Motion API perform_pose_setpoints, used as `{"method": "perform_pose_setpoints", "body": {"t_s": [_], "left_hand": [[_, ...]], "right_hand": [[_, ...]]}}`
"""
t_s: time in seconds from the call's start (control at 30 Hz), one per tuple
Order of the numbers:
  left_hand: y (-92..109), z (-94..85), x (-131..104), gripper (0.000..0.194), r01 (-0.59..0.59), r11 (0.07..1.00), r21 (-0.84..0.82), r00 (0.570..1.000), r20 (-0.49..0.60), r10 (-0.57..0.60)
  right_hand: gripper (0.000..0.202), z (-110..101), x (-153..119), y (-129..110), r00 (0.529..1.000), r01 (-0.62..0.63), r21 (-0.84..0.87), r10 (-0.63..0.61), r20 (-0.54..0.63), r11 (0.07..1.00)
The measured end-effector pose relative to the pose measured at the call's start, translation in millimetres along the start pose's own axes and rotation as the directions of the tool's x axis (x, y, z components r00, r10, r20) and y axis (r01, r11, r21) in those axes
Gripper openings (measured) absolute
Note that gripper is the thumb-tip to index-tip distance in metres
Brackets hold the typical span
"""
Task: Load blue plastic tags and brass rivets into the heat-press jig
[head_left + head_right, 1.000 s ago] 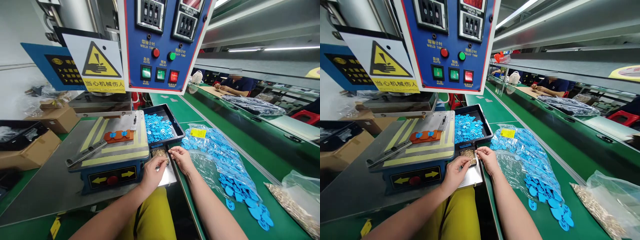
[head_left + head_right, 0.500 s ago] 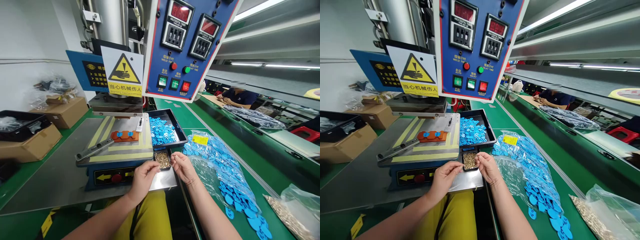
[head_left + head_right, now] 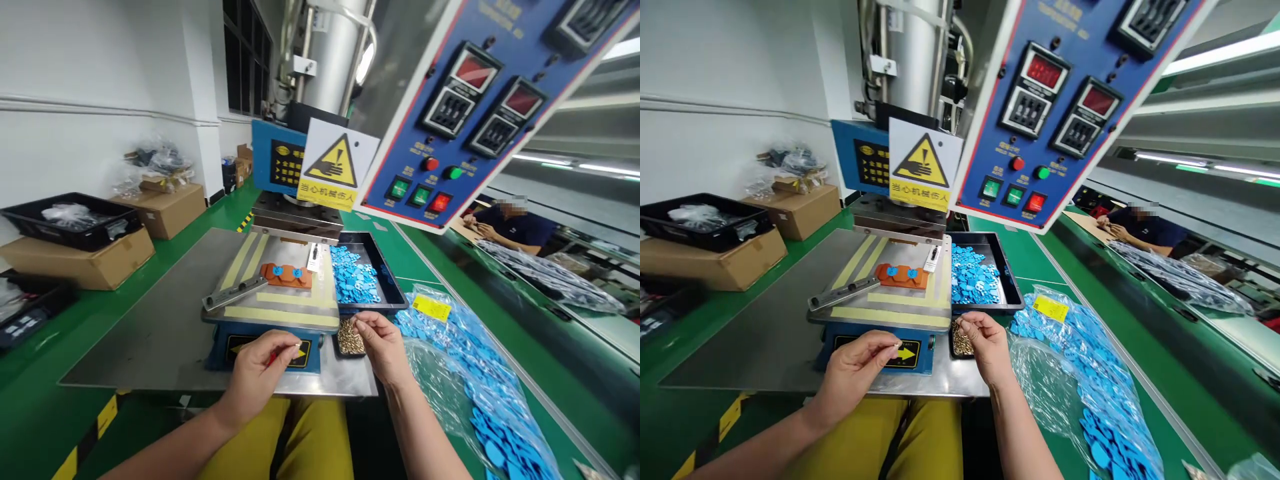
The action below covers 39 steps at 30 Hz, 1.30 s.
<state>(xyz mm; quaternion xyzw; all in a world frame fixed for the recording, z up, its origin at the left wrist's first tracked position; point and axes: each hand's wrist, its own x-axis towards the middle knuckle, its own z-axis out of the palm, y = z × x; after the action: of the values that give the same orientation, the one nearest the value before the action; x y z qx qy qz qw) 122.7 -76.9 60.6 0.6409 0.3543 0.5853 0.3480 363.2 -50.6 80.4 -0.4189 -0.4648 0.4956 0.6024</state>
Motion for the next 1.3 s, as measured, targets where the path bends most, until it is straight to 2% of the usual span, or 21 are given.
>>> {"method": "perform_pose_setpoints", "body": {"t_s": [0.13, 0.3, 0.4, 0.5, 0.67, 0.8, 0.97, 1.07, 1.2, 1.3], "left_hand": [[5, -24.0, 7, 0.008, -0.120, 0.989, 0.088, 0.993, 0.003, 0.120], [13, -65.8, 38, 0.007, -0.221, 0.932, 0.287, 0.974, 0.025, 0.224], [14, -88.2, 73, 0.011, -0.181, 0.898, 0.401, 0.983, 0.082, 0.162], [7, -98.8, 110, 0.014, -0.117, 0.871, 0.478, 0.989, 0.138, 0.057], [-26, -91.8, 157, 0.014, -0.061, 0.864, 0.499, 0.979, 0.200, -0.047], [-47, -80.3, 177, 0.016, -0.108, 0.823, 0.558, 0.959, 0.277, -0.061], [-50, -72.6, 186, 0.016, -0.203, 0.776, 0.598, 0.918, 0.391, -0.061], [-48, -71.1, 186, 0.020, -0.271, 0.745, 0.609, 0.894, 0.447, -0.041], [-50, -72.8, 183, 0.026, -0.369, 0.690, 0.623, 0.859, 0.512, -0.002], [-53, -76.4, 180, 0.029, -0.362, 0.701, 0.614, 0.866, 0.499, 0.010]], "right_hand": [[0.015, 30, 25, 3, 0.993, 0.117, -0.250, -0.107, 0.053, 0.961], [0.012, 79, 78, 6, 0.927, 0.375, -0.543, -0.312, 0.208, 0.751], [0.014, 98, 105, 12, 0.905, 0.424, -0.624, -0.324, 0.275, 0.656], [0.015, 104, 120, 20, 0.889, 0.454, -0.697, -0.329, 0.318, 0.555], [0.020, 101, 120, 32, 0.833, 0.541, -0.738, -0.382, 0.401, 0.404], [0.027, 100, 117, 34, 0.782, 0.600, -0.742, -0.417, 0.464, 0.299], [0.030, 105, 113, 32, 0.735, 0.627, -0.765, -0.438, 0.518, 0.146], [0.030, 108, 110, 31, 0.724, 0.629, -0.774, -0.424, 0.545, 0.078], [0.030, 106, 107, 32, 0.731, 0.627, -0.771, -0.423, 0.536, 0.107], [0.029, 104, 106, 33, 0.741, 0.626, -0.763, -0.428, 0.518, 0.160]]}}
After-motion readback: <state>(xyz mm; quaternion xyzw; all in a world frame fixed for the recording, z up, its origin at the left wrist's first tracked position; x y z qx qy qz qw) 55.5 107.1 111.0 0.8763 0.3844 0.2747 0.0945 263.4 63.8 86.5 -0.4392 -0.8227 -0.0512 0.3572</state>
